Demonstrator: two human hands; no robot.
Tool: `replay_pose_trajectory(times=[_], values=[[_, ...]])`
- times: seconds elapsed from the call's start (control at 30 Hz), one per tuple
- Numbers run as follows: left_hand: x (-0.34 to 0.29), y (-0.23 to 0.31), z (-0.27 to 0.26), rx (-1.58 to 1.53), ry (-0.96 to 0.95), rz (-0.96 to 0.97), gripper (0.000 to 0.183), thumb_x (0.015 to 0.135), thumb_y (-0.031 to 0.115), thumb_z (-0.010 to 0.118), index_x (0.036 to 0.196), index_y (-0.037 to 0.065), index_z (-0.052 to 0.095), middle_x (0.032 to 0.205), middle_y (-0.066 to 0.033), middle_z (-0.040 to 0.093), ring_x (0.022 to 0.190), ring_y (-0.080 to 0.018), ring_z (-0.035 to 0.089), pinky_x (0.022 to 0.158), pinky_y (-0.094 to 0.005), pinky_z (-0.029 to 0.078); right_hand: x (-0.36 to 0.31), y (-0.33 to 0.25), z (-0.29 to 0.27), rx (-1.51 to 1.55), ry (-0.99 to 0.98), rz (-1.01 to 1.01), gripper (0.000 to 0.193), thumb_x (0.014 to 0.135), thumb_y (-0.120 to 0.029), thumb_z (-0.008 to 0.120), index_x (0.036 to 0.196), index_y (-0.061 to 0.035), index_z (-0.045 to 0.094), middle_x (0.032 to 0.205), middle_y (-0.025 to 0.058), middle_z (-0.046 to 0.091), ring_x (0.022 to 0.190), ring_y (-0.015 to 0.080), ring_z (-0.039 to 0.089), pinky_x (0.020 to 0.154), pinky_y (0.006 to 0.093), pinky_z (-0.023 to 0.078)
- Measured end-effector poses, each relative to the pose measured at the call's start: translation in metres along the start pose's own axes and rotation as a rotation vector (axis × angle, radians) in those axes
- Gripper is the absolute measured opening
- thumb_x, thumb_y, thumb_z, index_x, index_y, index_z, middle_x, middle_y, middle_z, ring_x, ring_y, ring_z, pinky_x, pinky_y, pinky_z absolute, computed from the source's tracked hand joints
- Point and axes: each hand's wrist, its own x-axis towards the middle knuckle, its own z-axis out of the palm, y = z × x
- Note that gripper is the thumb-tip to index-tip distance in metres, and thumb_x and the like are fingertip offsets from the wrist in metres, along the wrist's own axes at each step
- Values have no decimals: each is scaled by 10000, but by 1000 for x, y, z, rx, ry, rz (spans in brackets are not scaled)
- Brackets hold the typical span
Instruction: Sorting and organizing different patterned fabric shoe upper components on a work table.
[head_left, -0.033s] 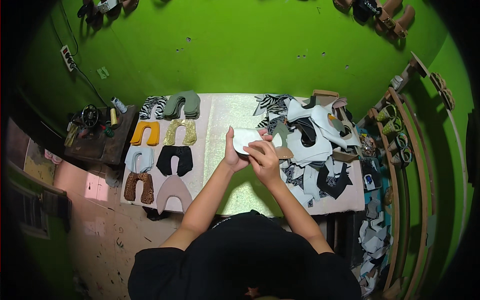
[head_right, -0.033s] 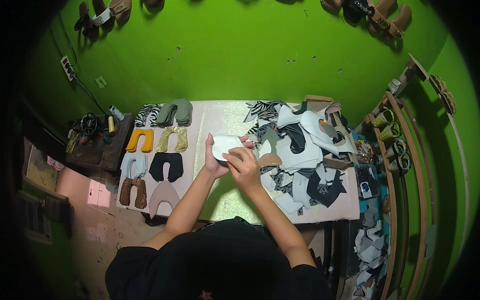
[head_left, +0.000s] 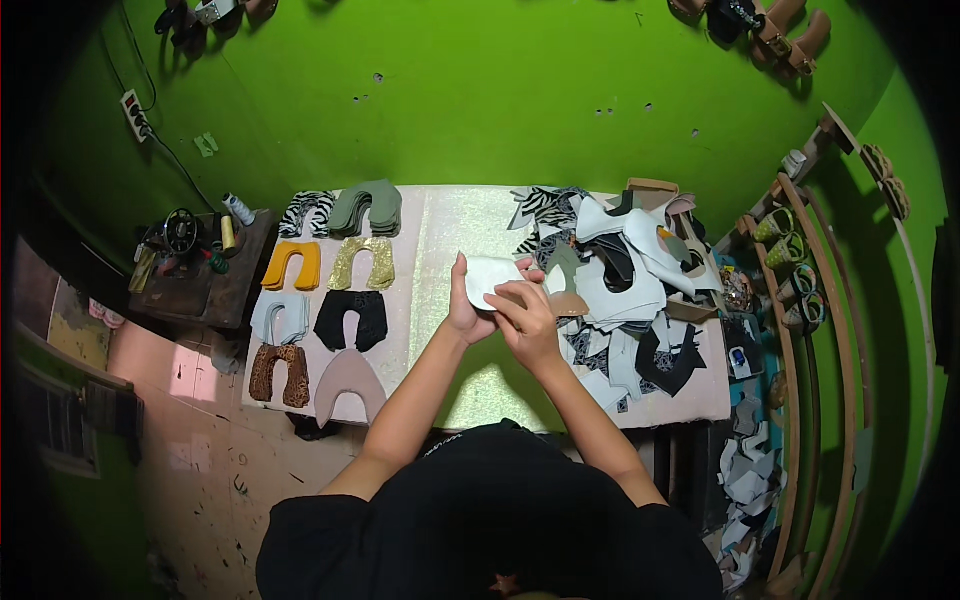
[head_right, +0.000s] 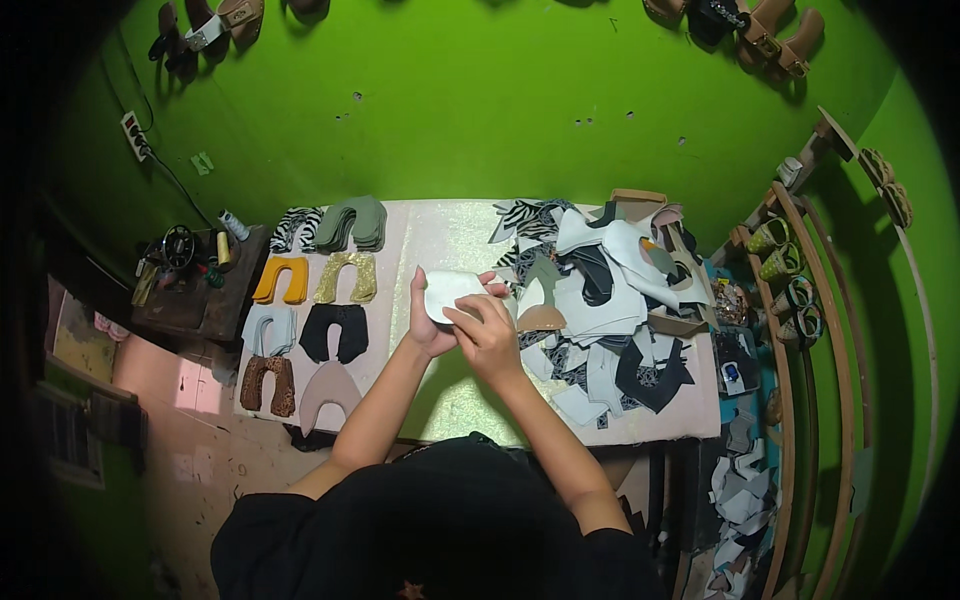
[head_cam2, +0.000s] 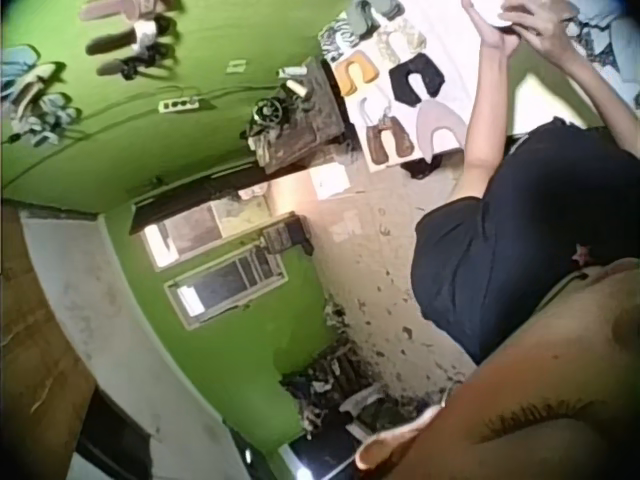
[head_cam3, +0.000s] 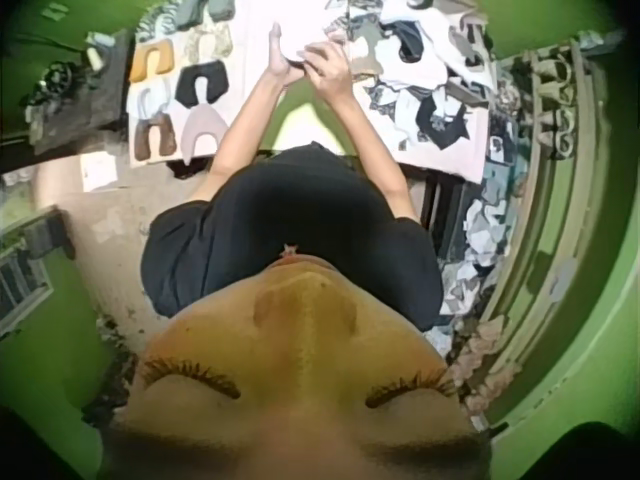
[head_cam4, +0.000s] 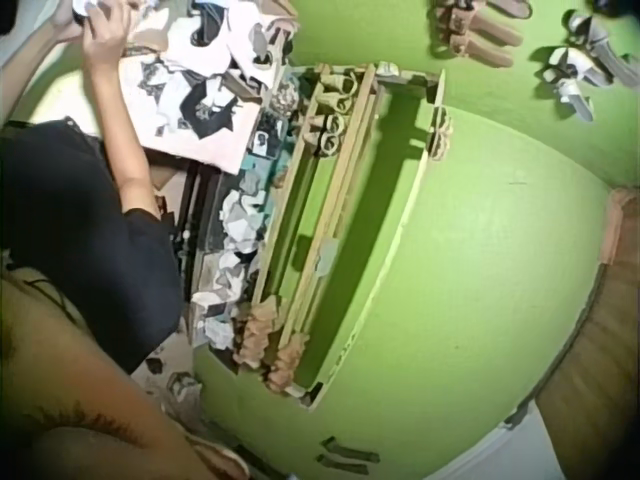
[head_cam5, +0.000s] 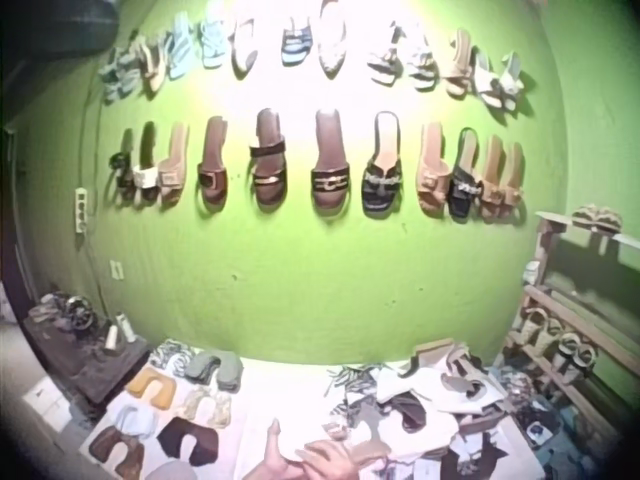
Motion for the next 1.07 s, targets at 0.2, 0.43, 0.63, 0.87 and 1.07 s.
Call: replay_pose_trajectory(times=[0.2, 0.43, 0.63, 0.87, 1.07], values=[[-19, 12, -10, -207, 88, -35, 967, 748, 750, 190, 1229, -70, 364, 1152, -242, 480, 1101, -316, 466, 970, -406, 358, -4, -3, 20, -38, -86, -50, 322, 645, 3, 652, 950, -104, 650, 944, 102, 568, 888, 288, 548, 768, 366, 450], [-41, 25, -31, -289, 181, -66, 889, 772, 708, 275, 1167, -79, 396, 1193, -245, 444, 1137, -334, 426, 995, -440, 319, -3, -15, 28, -117, -187, -113, 360, 638, -42, 657, 994, -97, 631, 983, 120, 554, 928, 306, 539, 811, 385, 441], [-60, 41, -44, -438, 203, -123, 791, 787, 679, 300, 1124, -34, 360, 1242, -250, 402, 1159, -357, 399, 1007, -494, 272, -4, -18, 33, 21, -323, -27, 496, 617, -25, 616, 1107, -72, 552, 1081, 132, 518, 1001, 320, 507, 875, 392, 418], [-85, 53, -54, -425, 490, -27, 903, 796, 684, 315, 1317, -35, 157, 1279, -261, 302, 1163, -367, 363, 1014, -491, 253, 2, -20, 48, -34, -359, 15, 322, 656, 62, 556, 944, -62, 628, 885, 100, 601, 813, 259, 592, 692, 325, 486], [-119, 71, -79, -180, 321, -227, 1038, 680, 832, 157, 1300, 25, 360, 1265, -206, 384, 1213, -348, 289, 1029, -496, 186, 15, -22, 63, 201, -381, 543, 206, 763, 21, 522, 939, -29, 616, 868, 151, 626, 730, 248, 615, 682, 333, 476]])
